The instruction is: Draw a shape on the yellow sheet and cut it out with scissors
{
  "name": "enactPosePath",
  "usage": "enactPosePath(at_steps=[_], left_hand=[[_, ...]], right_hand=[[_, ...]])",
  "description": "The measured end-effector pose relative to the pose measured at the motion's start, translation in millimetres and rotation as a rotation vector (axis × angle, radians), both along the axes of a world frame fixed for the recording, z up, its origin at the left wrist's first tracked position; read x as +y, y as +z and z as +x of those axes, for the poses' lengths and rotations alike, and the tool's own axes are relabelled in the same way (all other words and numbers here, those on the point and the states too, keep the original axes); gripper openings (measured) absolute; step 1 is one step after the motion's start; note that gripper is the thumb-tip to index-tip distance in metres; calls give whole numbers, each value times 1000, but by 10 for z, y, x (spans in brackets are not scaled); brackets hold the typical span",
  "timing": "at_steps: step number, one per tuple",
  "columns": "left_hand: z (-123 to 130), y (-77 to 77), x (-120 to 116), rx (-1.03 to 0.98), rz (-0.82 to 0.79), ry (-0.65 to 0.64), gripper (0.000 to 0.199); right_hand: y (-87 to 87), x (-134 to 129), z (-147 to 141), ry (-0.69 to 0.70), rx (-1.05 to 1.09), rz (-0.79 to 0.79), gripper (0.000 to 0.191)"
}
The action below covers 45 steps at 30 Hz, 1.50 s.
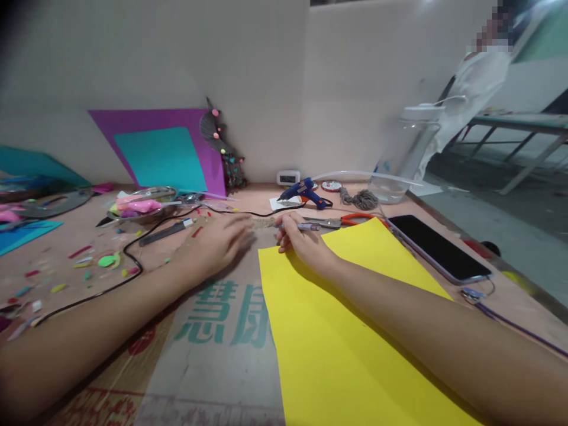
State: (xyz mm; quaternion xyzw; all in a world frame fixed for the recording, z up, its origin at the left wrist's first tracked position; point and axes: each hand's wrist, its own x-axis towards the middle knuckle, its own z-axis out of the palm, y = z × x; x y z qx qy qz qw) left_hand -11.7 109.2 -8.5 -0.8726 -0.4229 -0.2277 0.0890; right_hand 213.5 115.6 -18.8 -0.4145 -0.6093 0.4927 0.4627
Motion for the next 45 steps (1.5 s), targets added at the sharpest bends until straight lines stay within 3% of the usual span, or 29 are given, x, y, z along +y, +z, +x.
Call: enactPosePath(at_steps=[3, 5, 6, 8, 10, 11, 12, 14, 16, 17, 19, 21, 23, 25, 28, 29, 31, 34, 36, 39, 42, 43, 45], left_hand=[[159, -4, -276, 31, -231, -433, 38], [188, -49, -340, 127, -357, -526, 52], [179, -72, -326, 165, -396, -484, 60], [138, -96, -249, 174, -411, -263, 72], [103, -82, -177, 119, -344, -34, 72], [99, -65, -165, 89, -291, 6, 70], [104, -47, -169, 69, -244, -21, 67], [136, -26, -207, 74, -215, -194, 64], [166, -45, -226, 130, -299, -326, 67], [169, -69, -212, 152, -344, -319, 69], [146, -128, -141, 142, -365, -148, 70], [95, -166, -56, 82, -270, 80, 62], [51, -159, -22, 19, -138, 147, 54], [45, -123, -62, 12, -104, -25, 54], [103, -96, -162, 110, -271, -330, 64], [125, -107, -174, 134, -320, -346, 66], [146, -151, -141, 121, -336, -226, 64], [105, -199, -20, 70, -224, -3, 48], [55, -175, 20, 23, -104, 39, 40], [25, -84, -50, -21, -25, -147, 41], [64, -28, -164, 104, -221, -461, 45], [81, -27, -182, 135, -292, -479, 48], [103, -46, -176, 150, -380, -395, 53]], right_hand=[[5, 3, -1, -14, 63, -46, 40], [3, 14, 2, -18, 98, -78, 42], [2, 21, 4, -20, 106, -84, 43], [3, 32, 3, -35, 95, -70, 44], [5, 34, 1, -53, 85, -42, 45], [5, 32, -1, -53, 85, -32, 46], [4, 30, -1, -45, 87, -24, 46], [-1, 28, 1, -33, 96, -16, 45], [-4, 30, 6, -47, 100, -19, 45], [-2, 32, 9, -61, 102, -19, 46], [8, 30, 11, -84, 109, -19, 46], [24, 21, 10, -92, 114, -10, 45], [36, 10, 10, -99, 113, -4, 45], [35, 4, 17, -112, 108, 2, 45], [11, 18, 32, -121, 95, 2, 48], [2, 26, 35, -116, 94, 2, 49], [-11, 41, 33, -105, 98, 8, 51], [-7, 44, 12, -104, 102, 16, 52], [5, 37, 1, -104, 97, 13, 52], [19, 25, 6, -117, 98, 18, 49], [19, 23, 33, -151, 76, 42, 47], [17, 24, 41, -156, 60, 55, 46], [13, 26, 51, -159, 30, 77, 45]])
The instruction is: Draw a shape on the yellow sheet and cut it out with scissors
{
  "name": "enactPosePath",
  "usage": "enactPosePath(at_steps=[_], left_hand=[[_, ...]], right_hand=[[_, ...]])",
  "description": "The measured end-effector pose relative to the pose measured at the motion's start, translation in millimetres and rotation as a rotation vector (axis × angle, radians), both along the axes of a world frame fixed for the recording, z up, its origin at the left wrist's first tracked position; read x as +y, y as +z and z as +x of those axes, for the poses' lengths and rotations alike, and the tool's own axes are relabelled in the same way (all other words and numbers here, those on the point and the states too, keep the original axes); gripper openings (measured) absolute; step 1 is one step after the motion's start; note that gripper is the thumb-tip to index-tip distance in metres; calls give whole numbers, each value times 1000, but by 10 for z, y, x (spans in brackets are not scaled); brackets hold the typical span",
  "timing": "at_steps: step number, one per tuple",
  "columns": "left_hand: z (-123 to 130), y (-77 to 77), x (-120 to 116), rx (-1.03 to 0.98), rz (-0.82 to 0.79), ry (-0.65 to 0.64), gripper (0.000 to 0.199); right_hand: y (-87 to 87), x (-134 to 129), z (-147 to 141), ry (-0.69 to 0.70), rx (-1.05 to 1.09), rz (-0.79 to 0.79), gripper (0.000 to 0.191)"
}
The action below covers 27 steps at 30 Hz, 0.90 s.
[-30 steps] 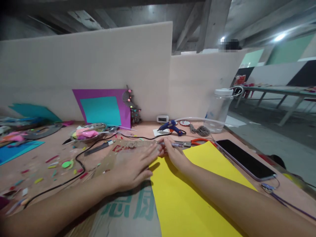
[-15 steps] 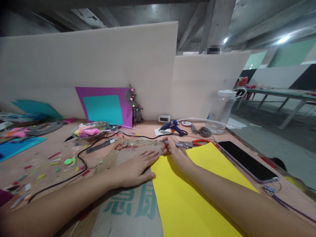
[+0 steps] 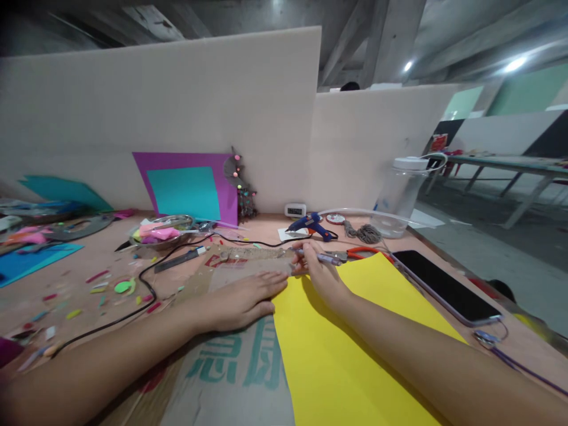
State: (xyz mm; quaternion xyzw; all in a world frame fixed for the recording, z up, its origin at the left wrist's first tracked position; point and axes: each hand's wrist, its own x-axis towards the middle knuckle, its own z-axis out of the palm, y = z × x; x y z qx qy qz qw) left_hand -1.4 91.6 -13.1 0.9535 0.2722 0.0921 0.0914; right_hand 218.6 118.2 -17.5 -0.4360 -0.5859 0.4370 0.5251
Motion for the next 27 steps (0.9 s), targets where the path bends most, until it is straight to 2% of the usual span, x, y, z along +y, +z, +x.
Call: enactPosePath(at_steps=[4, 8, 9, 11, 13, 14, 17, 24, 27], left_hand=[[-8, -56, 70, 33, 26, 165, 59], [-26, -65, 61, -33, 232, 214, 54], [-27, -58, 49, -72, 282, 175, 49], [-26, -41, 28, -135, 302, 18, 40], [-26, -29, 21, -167, 234, -117, 36], [-28, -27, 25, -176, 200, -139, 34], [-40, -38, 52, -193, 188, -69, 31], [-85, -48, 131, -131, 392, 75, 36], [-56, -15, 91, -157, 419, 128, 31]], right_hand=[[-6, 4, -9, 1, -14, 6, 43], [-20, 8, -22, 19, 2, 0, 43], [-26, 11, -22, 26, 7, 2, 43], [-42, 21, -18, 33, 14, 7, 42], [-56, 32, -13, 37, 12, 9, 41], [-60, 37, -12, 38, 8, 10, 41], [-56, 36, -14, 44, -5, 14, 43], [-39, 5, -21, 41, -22, 14, 43], [-36, 0, -18, 47, -34, 24, 39]])
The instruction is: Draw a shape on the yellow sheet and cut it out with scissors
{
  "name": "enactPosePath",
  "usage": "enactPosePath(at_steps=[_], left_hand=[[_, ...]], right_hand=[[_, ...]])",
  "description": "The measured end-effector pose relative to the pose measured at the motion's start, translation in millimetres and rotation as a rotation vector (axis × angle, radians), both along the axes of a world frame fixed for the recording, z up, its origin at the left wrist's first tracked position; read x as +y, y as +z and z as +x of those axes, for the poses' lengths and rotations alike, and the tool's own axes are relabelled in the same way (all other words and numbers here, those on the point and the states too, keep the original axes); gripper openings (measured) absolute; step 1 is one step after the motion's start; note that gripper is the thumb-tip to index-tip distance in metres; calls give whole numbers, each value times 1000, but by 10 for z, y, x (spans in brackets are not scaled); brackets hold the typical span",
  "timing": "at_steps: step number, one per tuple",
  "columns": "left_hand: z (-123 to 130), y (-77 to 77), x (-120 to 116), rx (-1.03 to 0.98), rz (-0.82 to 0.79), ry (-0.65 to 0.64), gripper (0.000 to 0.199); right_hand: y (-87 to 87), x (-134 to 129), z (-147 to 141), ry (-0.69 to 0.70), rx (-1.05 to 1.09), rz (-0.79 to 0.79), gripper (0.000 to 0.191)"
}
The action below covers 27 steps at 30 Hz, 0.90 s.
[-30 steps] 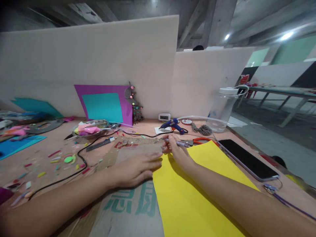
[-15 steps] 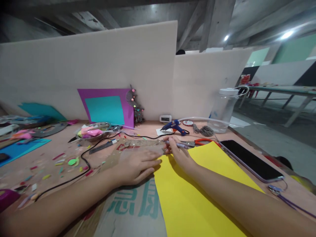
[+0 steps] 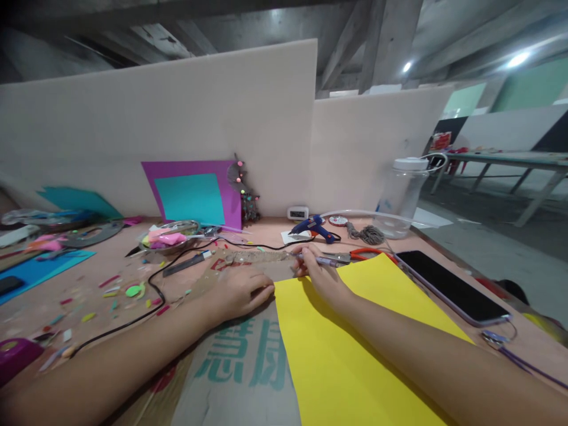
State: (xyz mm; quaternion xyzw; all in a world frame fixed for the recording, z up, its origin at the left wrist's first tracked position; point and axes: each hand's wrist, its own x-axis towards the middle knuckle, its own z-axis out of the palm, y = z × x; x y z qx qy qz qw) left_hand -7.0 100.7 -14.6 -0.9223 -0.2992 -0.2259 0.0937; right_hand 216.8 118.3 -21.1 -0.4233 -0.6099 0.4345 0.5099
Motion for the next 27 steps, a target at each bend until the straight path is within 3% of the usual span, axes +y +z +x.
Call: enactPosePath(at_steps=[3, 5, 10, 14, 19, 23, 27], left_hand=[[105, 29, -199, 3, -60, -13, 25], [203, 29, -402, 110, -97, -27, 23], [375, -10, -777, 315, -24, -6, 25], [403, -16, -800, 374, 32, 11, 28], [397, -7, -785, 378, 45, 1, 29], [385, -11, -786, 341, 68, 0, 29], [387, -33, -783, 337, 95, -27, 28]], right_hand=[[30, -18, -5, 5, -18, -5, 36], [52, -37, -12, 6, -35, -24, 37], [85, -70, -6, 49, -118, -17, 34], [233, -85, 3, 72, -233, 94, 22], [416, -125, -29, 188, -317, 106, 18], [260, -129, -53, 255, -424, 23, 17], [108, -96, -93, 136, -524, 42, 12]])
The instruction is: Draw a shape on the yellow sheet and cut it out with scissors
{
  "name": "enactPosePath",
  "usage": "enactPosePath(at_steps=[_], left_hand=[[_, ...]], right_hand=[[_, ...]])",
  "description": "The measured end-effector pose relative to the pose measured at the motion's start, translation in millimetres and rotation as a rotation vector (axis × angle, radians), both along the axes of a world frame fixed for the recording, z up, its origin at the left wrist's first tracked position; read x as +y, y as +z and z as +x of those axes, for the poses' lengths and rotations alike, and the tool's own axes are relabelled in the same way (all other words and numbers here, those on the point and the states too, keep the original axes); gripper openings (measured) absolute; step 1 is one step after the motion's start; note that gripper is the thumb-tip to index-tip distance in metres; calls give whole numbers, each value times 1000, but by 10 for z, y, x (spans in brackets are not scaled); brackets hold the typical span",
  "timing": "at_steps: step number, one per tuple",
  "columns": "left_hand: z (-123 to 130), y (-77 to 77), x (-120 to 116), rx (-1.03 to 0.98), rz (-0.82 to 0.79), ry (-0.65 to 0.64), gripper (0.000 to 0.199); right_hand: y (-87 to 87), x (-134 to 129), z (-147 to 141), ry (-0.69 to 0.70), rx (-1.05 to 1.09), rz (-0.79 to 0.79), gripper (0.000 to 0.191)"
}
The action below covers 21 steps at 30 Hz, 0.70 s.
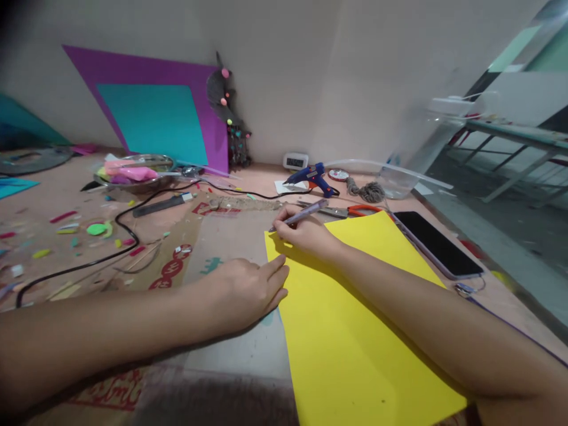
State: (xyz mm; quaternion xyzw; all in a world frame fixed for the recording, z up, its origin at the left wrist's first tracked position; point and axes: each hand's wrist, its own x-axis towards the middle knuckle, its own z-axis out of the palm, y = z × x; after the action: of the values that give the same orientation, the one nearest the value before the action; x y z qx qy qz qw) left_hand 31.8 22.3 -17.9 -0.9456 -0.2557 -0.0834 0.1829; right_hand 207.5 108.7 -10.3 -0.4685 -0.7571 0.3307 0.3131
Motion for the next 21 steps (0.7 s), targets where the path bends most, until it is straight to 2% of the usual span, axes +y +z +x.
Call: enactPosePath(at_steps=[6, 21], left_hand=[[26, -17, -26, 73, -23, 37, 34], [31, -8, -54, 46, 5, 51, 33]], right_hand=[[-21, 16, -56, -7, -45, 128, 12], [-30, -7, -76, 38, -65, 103, 15]])
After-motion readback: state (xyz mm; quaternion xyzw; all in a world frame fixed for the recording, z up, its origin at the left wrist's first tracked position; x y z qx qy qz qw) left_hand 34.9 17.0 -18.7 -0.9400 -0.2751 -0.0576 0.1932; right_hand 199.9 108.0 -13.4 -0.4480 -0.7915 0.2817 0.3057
